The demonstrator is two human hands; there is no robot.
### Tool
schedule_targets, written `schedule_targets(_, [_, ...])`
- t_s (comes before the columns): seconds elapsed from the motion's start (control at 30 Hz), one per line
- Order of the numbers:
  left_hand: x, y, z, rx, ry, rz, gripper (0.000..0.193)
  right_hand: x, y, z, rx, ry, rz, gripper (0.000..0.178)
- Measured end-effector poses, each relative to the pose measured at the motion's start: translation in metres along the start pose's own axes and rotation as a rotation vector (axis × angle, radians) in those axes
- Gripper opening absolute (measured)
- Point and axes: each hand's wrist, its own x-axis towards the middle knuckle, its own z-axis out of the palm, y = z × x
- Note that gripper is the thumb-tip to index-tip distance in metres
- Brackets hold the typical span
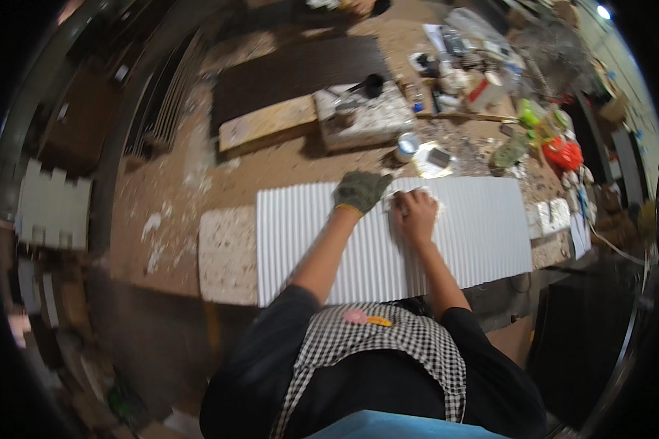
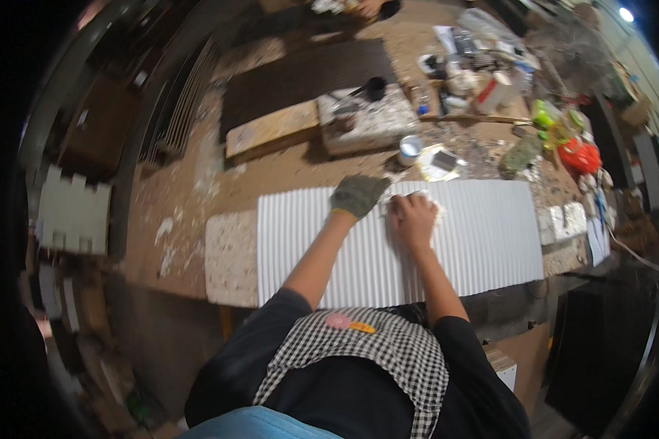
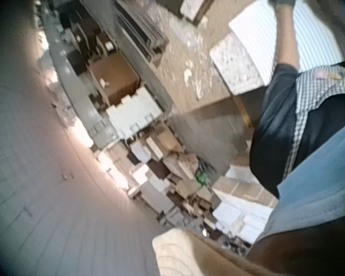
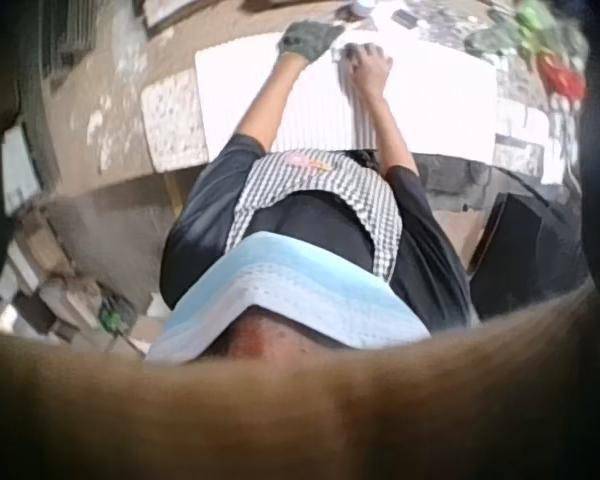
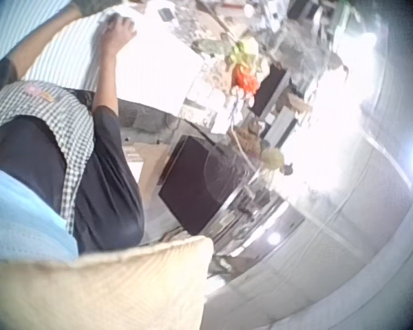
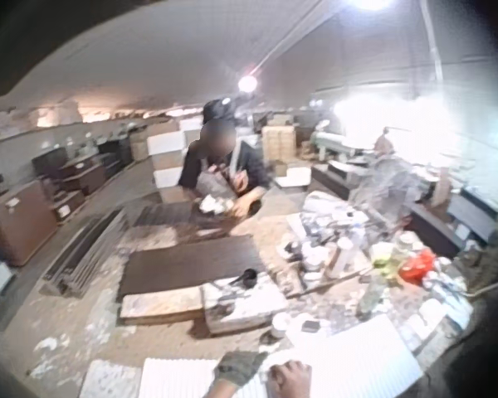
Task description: The person wipes a long white corrugated wooden board with a cloth, moving along its length and repeatedly rubbing the surface. The person also uses a small rectangular tool to scrape or smooth the board. The board remains on the workbench throughout the clip.
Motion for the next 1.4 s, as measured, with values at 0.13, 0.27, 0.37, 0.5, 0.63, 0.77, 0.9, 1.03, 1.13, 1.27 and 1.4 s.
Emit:
schedule_targets(0.13, [0.005,0.001,-0.002,-0.016,-0.051,-0.051,0.047,-0.001,0.0,-0.003,0.01,0.051,-0.045,0.024])
schedule_targets(0.27, [0.006,0.005,-0.007,-0.046,-0.193,-0.151,0.055,-0.006,0.001,0.0,0.022,0.092,-0.055,0.023])
schedule_targets(0.37, [0.005,0.009,-0.015,-0.066,-0.181,-0.178,0.054,-0.006,0.001,0.005,0.039,0.087,-0.044,0.022])
schedule_targets(0.5, [0.008,0.011,-0.021,0.06,-0.147,-0.026,0.036,0.005,0.004,0.002,-0.01,-0.102,0.039,0.019])
schedule_targets(0.63, [0.008,0.003,-0.016,0.1,-0.319,-0.083,0.045,0.016,0.014,-0.03,0.398,-0.161,0.201,0.023])
schedule_targets(0.77, [0.006,-0.01,0.001,0.003,-0.308,-0.187,0.047,-0.015,0.024,-0.075,0.768,-0.111,0.221,0.03])
schedule_targets(0.9, [0.015,-0.011,0.006,-0.245,-0.223,-0.402,0.085,-0.085,0.013,-0.091,0.281,-0.154,0.212,0.017])
schedule_targets(1.03, [0.024,0.0,-0.012,-0.19,-0.404,-0.45,0.085,-0.114,0.007,-0.073,-0.073,-0.008,0.036,0.017])
schedule_targets(1.13, [0.024,0.006,-0.025,-0.178,-0.448,-0.461,0.084,-0.088,0.018,-0.046,-0.085,-0.017,0.06,0.013])
schedule_targets(1.27, [0.023,0.005,-0.025,-0.196,-0.44,-0.439,0.079,0.001,0.034,0.005,-0.129,-0.024,0.07,0.027])
schedule_targets(1.4, [0.023,-0.004,-0.01,-0.184,-0.442,-0.473,0.072,0.099,0.037,0.035,-0.145,-0.179,0.144,0.027])
